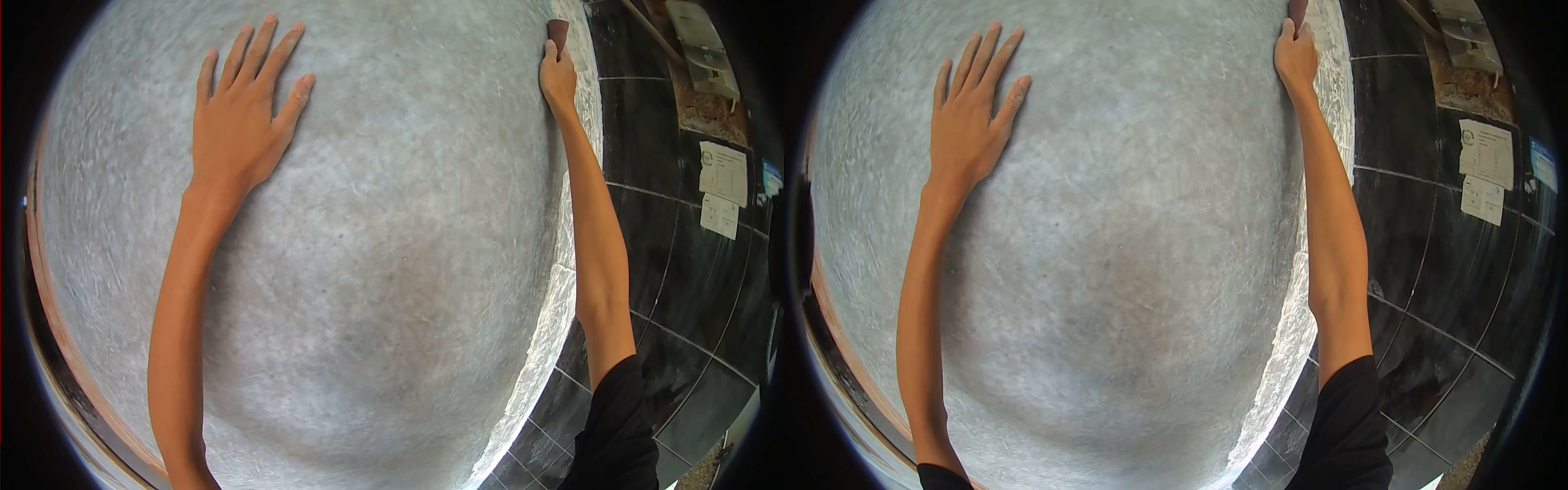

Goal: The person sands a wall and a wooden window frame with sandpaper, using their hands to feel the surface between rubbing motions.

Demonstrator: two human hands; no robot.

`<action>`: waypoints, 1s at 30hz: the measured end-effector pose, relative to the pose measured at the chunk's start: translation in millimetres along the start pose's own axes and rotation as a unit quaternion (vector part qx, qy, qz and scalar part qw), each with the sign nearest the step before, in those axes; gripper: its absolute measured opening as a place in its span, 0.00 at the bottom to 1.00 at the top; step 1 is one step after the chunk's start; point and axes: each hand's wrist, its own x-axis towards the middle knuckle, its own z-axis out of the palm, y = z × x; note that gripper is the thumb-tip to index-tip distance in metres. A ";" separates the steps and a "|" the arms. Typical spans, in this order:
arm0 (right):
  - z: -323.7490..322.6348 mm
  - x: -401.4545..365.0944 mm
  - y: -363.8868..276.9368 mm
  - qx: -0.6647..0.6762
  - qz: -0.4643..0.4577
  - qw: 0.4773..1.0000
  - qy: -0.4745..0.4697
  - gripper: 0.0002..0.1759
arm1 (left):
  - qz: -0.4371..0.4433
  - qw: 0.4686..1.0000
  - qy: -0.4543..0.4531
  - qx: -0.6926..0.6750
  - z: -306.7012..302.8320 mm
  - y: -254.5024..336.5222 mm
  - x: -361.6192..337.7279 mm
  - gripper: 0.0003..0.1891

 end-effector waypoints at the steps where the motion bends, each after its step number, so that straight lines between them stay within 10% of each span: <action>1: 4.4 -0.3 -2.5 0.001 -0.003 1.000 0.000 0.33 | 0.002 1.000 -0.003 -0.001 -1.2 -1.3 0.0 0.26; 4: 18.0 -14.2 -24.2 -0.048 -0.007 0.998 0.040 0.32 | 0.005 1.000 -0.005 -0.006 -2.5 -4.5 -0.2 0.25; 11: 34.7 -93.1 -128.4 -0.011 -0.335 0.942 -0.001 0.34 | 0.019 1.000 0.011 0.014 -0.3 -23.2 8.1 0.25; 15: 25.3 -90.3 -145.7 0.032 -0.280 0.955 -0.089 0.29 | -0.053 0.988 -0.106 -0.094 -23.6 -32.9 20.5 0.29; 18: 27.6 -51.0 -121.4 0.059 -0.109 0.991 -0.057 0.34 | 0.020 0.993 0.090 -0.066 16.6 -74.6 18.9 0.28; 22: 42.8 -25.9 -109.3 -0.017 -0.027 0.999 0.027 0.34 | -0.063 0.991 -0.091 -0.081 -43.5 -86.4 28.8 0.28; 30: 83.5 -81.8 -240.6 -0.035 -0.167 0.985 -0.003 0.28 | -0.074 0.991 -0.082 -0.080 -39.7 -146.2 43.2 0.28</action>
